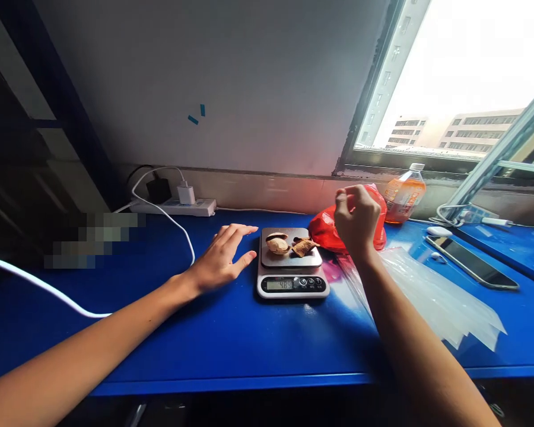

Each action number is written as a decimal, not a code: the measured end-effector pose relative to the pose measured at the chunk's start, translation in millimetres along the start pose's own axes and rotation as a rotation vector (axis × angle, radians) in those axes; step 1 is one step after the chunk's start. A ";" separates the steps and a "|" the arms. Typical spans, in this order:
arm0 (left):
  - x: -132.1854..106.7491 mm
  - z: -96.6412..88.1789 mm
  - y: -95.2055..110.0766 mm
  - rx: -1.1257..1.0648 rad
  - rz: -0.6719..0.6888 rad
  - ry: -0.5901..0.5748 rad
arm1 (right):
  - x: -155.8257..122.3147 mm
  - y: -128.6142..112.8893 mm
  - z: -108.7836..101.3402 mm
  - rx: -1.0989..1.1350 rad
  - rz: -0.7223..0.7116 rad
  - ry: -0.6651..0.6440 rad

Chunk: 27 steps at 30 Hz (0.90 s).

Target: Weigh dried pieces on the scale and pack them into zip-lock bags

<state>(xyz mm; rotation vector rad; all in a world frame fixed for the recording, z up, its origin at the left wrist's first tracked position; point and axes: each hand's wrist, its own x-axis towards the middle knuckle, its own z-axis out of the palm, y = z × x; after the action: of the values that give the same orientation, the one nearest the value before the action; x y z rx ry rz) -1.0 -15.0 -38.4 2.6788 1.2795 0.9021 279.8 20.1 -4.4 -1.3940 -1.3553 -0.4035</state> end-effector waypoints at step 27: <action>1.4 -1.0 3.3 -0.023 -0.048 -0.060 | 18.5 55.1 -26.0 0.010 0.380 -0.464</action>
<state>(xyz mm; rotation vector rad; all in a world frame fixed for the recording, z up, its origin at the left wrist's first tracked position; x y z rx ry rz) 1.5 -16.4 -36.0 2.6244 1.3074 0.8186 343.5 21.1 -4.9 -1.7623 -1.4039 0.1919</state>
